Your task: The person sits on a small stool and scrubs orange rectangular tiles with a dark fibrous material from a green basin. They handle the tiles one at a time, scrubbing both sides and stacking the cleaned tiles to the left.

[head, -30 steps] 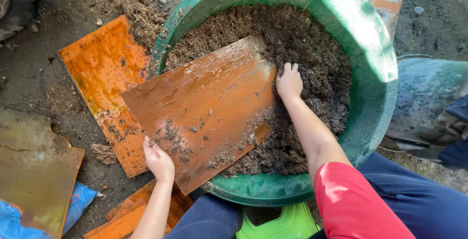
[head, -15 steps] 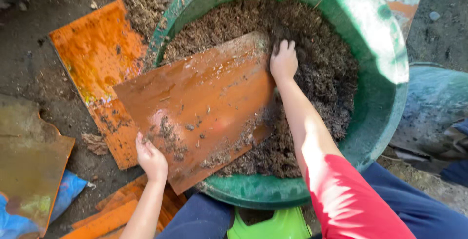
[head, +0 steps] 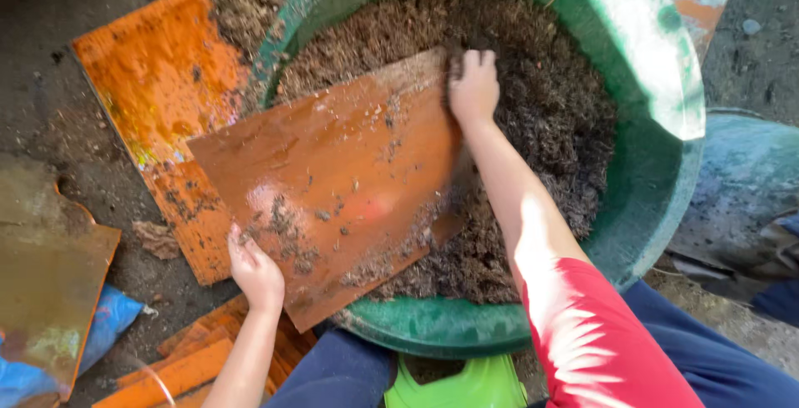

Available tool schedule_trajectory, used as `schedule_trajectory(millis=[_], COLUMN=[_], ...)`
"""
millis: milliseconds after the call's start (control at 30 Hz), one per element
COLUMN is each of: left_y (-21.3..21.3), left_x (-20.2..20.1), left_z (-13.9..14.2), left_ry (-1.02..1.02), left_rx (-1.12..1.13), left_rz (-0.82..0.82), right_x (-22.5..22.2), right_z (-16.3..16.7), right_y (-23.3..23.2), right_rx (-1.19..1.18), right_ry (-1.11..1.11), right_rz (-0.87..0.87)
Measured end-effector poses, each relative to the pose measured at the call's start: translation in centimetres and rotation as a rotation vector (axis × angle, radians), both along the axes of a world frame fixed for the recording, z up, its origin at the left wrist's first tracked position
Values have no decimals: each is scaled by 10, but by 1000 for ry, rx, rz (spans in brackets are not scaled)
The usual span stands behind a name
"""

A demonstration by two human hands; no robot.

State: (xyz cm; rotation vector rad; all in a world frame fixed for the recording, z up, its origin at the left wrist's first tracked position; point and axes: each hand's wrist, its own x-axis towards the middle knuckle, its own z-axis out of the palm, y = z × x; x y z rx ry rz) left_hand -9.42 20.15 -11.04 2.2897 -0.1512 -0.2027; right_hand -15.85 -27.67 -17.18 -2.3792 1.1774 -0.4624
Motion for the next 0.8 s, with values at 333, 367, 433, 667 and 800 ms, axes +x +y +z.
schedule_trajectory(millis=[333, 367, 433, 667, 800], left_y=[-4, -4, -7, -21, -28], left_x=[3, 4, 6, 11, 13], left_z=[-15, -16, -17, -12, -4], left_ry=[-51, -13, 30, 5, -27], left_rx=[37, -14, -161, -177, -178], left_rz=[14, 25, 21, 0, -20], right_x=[-68, -81, -100, -137, -148], right_z=[-3, -2, 4, 58, 77], right_y=[11, 27, 60, 155, 93], right_rx=[-155, -153, -130, 236, 733], right_ry=[196, 203, 201, 52, -112], right_rz=[-28, -59, -73, 97, -247])
